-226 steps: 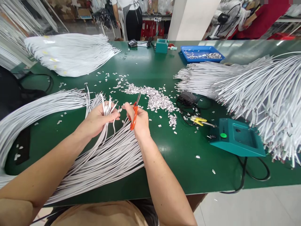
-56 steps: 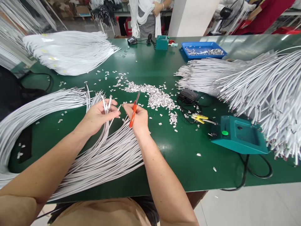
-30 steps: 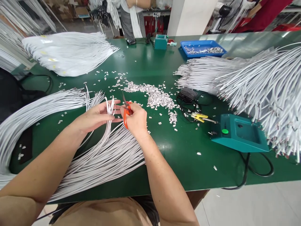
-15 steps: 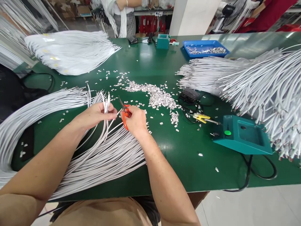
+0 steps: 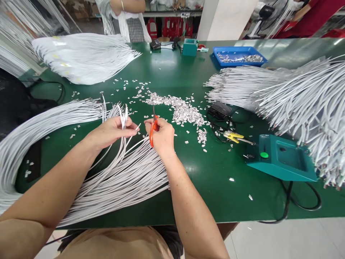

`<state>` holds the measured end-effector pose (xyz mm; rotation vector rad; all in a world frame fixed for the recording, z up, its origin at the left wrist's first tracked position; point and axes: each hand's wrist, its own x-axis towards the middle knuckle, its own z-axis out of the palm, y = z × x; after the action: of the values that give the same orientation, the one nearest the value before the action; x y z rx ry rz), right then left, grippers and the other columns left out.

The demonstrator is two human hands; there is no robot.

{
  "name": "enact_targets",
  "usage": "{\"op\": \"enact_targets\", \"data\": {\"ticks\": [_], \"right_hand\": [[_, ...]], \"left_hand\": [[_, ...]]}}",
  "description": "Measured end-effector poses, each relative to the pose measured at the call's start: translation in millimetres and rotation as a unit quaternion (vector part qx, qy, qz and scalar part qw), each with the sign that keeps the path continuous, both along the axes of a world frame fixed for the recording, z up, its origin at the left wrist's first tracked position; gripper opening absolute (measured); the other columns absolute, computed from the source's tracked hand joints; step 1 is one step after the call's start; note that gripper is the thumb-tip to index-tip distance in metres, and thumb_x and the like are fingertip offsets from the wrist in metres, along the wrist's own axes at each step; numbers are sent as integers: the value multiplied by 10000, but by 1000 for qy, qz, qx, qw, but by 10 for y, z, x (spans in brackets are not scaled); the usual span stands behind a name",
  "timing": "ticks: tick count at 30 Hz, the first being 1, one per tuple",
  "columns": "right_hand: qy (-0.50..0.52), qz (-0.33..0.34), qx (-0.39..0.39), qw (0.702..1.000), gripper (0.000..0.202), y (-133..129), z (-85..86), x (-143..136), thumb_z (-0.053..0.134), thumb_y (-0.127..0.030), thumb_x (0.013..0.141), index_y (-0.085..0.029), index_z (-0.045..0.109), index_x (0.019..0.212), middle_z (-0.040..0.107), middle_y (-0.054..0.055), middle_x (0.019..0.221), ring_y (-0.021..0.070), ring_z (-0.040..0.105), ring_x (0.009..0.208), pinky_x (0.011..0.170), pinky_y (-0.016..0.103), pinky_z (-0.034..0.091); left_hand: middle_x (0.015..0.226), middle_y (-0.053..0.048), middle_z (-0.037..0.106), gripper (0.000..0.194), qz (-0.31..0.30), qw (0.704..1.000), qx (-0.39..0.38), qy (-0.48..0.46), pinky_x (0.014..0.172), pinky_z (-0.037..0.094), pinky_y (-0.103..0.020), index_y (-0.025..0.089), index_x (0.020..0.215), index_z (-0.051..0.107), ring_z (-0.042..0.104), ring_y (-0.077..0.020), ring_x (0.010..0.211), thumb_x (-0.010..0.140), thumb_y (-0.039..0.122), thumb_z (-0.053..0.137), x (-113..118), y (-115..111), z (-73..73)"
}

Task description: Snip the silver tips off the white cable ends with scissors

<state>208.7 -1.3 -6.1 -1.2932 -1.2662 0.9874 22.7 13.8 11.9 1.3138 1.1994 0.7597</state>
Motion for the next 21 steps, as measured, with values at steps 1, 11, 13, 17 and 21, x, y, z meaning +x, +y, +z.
{"op": "enact_targets", "data": {"ticks": [1, 11, 13, 17, 21], "right_hand": [[0, 9, -8, 1000, 137, -1, 3, 0, 636, -293, 736, -209, 738, 771, 705, 4, 814, 164, 608, 762, 759, 302, 461], [-28, 24, 9, 999, 116, -30, 71, -4, 614, -263, 737, -207, 712, 709, 646, -14, 728, 148, 567, 705, 731, 296, 441], [-25, 41, -6, 999, 115, -38, 84, -12, 621, -265, 724, -204, 717, 708, 662, -14, 733, 147, 569, 697, 715, 292, 441], [-13, 54, -21, 998, 112, -41, 83, -34, 647, -282, 696, -195, 716, 689, 674, -11, 734, 142, 563, 686, 698, 286, 436], [0, 46, -27, 999, 112, -26, 51, -48, 659, -285, 682, -191, 720, 687, 641, -22, 677, 134, 532, 663, 678, 279, 417]], "left_hand": [[948, -54, 701, 304, 2, 1000, 3, 6, 782, 503, -343, 186, 788, 540, 657, -168, 823, 645, 265, 797, 4, -8, 5], [865, -5, 678, 513, -17, 998, 29, 45, 756, 506, -313, 290, 1200, 656, 633, -140, 757, 707, 340, 786, 23, -55, 21], [851, -4, 667, 476, -25, 997, 42, 54, 713, 498, -293, 289, 1190, 676, 607, -127, 716, 726, 341, 766, 34, -63, 33], [800, -3, 659, 402, -21, 995, 66, 73, 679, 499, -286, 263, 1123, 714, 595, -127, 679, 727, 317, 753, 68, -84, 58], [785, -2, 686, 385, -9, 993, 84, 85, 707, 524, -300, 247, 1079, 725, 622, -135, 675, 699, 288, 770, 101, -98, 58]]}}
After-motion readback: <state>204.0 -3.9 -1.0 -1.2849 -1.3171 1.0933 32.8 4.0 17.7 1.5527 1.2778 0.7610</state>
